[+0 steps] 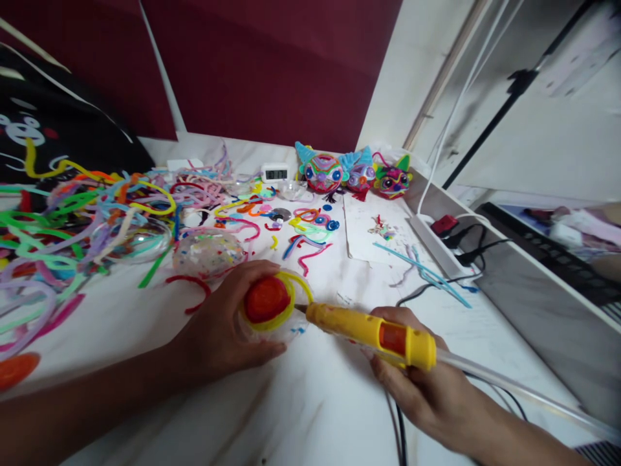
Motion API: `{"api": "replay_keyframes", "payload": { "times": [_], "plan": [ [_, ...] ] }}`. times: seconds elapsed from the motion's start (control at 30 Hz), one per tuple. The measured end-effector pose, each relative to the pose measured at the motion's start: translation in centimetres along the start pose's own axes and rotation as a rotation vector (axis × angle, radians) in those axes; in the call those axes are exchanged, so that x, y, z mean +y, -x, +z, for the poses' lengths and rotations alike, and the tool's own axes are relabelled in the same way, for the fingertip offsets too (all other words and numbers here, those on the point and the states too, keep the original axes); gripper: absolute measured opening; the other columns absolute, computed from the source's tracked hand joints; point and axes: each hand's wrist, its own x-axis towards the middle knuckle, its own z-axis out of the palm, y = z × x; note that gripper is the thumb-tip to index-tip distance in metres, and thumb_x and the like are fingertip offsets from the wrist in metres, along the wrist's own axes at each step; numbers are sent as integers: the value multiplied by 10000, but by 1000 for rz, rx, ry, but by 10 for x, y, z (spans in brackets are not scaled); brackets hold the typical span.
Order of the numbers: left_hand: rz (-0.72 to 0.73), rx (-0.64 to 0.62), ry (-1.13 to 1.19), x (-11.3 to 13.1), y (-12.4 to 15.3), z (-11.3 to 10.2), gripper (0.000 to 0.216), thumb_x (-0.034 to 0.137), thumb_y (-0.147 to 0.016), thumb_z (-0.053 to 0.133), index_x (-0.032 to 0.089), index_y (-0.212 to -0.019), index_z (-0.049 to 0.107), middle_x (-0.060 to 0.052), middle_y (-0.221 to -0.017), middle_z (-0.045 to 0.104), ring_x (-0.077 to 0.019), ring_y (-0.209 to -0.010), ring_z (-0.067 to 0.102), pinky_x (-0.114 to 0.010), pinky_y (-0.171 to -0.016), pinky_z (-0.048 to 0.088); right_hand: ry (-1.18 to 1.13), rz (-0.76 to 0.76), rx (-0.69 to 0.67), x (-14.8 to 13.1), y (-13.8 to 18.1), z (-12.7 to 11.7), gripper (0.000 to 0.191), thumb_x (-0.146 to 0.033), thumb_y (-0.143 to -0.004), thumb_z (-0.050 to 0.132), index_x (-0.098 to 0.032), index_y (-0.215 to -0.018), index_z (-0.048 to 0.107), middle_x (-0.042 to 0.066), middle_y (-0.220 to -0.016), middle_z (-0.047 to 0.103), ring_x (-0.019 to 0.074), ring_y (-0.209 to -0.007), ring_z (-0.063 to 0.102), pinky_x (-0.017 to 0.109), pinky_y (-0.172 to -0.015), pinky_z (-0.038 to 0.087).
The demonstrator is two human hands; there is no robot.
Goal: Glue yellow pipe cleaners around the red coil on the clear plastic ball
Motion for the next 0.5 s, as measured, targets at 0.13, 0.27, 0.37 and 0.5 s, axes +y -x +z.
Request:
{"api": "replay_keyframes", "payload": {
  "times": [0.13, 0.27, 0.37, 0.5],
  "plan": [
    [9, 3, -21, 0, 0, 0, 948, 527, -843, 1005, 412, -1647, 517, -90, -1644, 649, -444, -1513, 666, -630, -1326, 571, 25, -23, -9, -2, -2, -2, 260, -259, -1106, 665, -369, -1339, 629, 60, -1113, 827, 289, -864, 820, 402, -764, 686],
    [-4, -1, -22, 0, 0, 0, 938, 508, -849, 993, 428, -1650, 512, -72, -1641, 649, -428, -1511, 667, -611, -1327, 572, 4, -6, 12, -1, -5, -4, 269, -182, -1060, 665, -341, -1276, 659, 61, -1116, 820, 267, -830, 805, 369, -709, 680],
    [-3, 9, -17, 0, 0, 1, 908, 530, -867, 976, 408, -1644, 523, -77, -1638, 653, -435, -1506, 668, -629, -1319, 575, -184, 111, 25, 1, -9, -4, 190, -188, -1050, 720, -314, -1192, 722, 39, -1043, 785, 204, -694, 742, 286, -552, 602],
    [2, 19, -17, 1, 1, 3, 837, 547, -913, 924, 386, -1636, 533, -61, -1641, 651, -443, -1512, 666, -622, -1312, 583, -432, 365, 81, 7, -20, -10, 122, -371, -1053, 831, -252, -1062, 805, 22, -845, 747, 155, -571, 608, 252, -464, 480]
  ]
}}
